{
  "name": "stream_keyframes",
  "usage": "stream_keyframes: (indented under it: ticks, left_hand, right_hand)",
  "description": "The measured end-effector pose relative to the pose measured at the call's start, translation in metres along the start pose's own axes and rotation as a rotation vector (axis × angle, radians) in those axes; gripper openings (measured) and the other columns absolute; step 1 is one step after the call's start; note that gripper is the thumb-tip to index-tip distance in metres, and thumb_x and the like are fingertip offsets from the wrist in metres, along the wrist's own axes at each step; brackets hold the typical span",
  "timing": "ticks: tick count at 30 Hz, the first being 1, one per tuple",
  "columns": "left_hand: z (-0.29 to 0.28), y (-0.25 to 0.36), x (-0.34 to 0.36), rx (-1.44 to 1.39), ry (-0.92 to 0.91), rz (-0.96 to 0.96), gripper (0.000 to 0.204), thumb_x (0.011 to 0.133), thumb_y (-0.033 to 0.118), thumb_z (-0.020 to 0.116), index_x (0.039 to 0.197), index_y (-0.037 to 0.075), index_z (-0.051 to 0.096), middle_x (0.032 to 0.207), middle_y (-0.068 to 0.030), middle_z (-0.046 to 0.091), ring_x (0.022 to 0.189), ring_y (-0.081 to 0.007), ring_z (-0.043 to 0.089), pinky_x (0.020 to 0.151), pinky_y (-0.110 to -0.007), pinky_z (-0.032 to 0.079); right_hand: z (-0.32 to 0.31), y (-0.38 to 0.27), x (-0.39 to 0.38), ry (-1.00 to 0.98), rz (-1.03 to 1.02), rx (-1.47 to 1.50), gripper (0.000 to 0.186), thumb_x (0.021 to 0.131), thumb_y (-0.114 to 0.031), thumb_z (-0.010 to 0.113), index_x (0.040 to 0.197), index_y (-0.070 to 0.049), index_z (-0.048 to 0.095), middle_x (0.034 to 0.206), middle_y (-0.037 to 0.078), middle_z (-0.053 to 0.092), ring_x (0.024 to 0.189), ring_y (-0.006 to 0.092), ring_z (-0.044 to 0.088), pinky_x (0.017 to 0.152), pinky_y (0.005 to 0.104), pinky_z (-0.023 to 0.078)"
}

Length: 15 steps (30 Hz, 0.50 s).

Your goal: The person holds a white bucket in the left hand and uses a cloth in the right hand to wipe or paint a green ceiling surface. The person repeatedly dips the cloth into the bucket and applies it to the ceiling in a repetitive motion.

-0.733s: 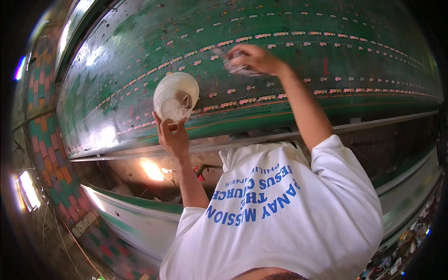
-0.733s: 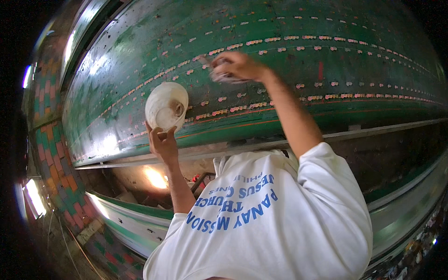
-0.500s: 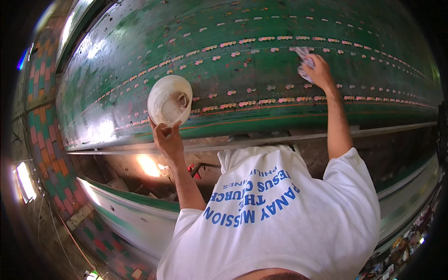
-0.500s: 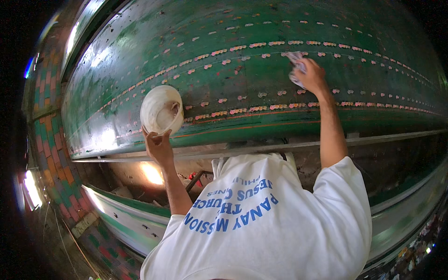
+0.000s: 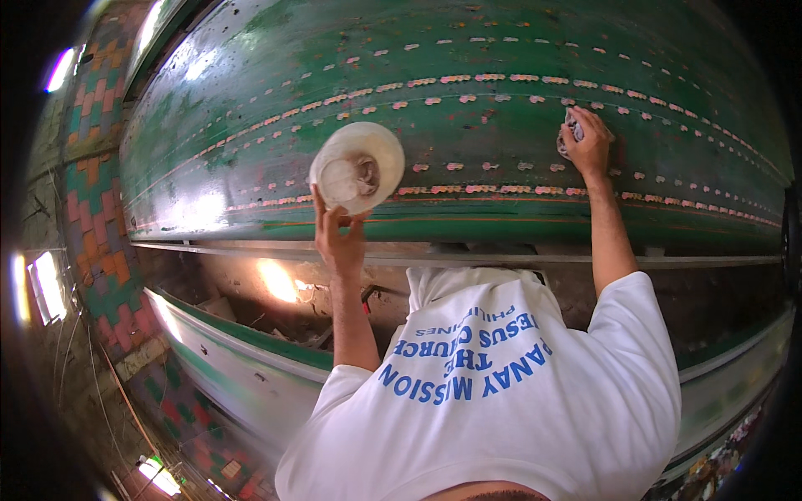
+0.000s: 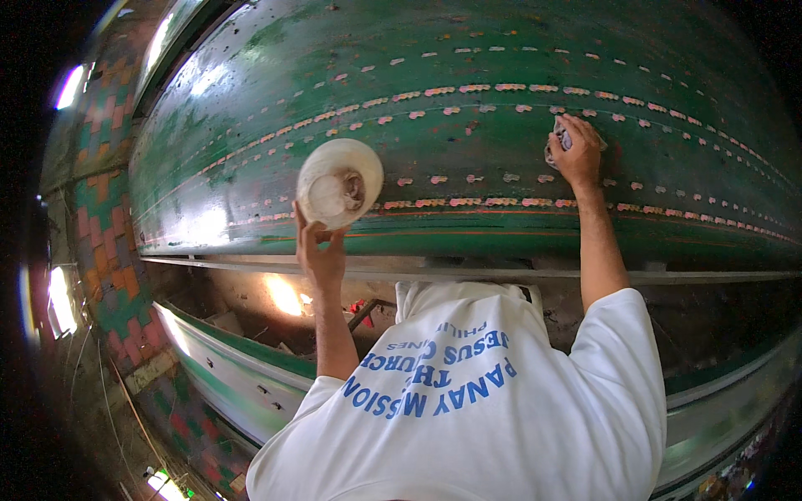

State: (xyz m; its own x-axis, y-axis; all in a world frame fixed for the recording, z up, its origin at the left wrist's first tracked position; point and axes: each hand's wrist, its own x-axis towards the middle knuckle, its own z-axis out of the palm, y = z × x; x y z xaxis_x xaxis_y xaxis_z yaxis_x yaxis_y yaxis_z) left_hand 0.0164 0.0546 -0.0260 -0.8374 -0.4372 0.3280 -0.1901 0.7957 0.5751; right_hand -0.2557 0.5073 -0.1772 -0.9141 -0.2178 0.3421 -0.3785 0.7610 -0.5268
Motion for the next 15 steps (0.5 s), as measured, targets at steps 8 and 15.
stream_keyframes:
  ticks: [8,15]
  left_hand:
    - [-0.007,0.011,0.014,0.091,-0.215,0.069,0.037,0.081,0.007,0.09,0.106,0.011,0.063,0.168,-0.022,0.045,0.087,-0.0276,0.08,0.069,-0.04,0.063]
    - [-0.011,0.006,0.015,0.102,-0.297,0.124,0.037,0.081,0.009,0.089,0.108,0.014,0.064,0.171,-0.0213,0.04,0.093,-0.033,0.079,0.069,-0.042,0.062]
  right_hand:
    - [0.051,-0.184,0.005,-0.056,-0.353,0.229,0.022,0.09,-0.019,0.081,0.109,-0.009,0.08,0.118,0.009,0.078,0.114,0.0306,0.07,0.098,0.0463,0.055]
    - [0.135,-0.349,0.022,-0.8,-0.497,0.234,0.024,0.092,-0.025,0.07,0.099,-0.005,0.08,0.1,0.018,0.079,0.09,0.0381,0.077,0.077,0.0509,0.062]
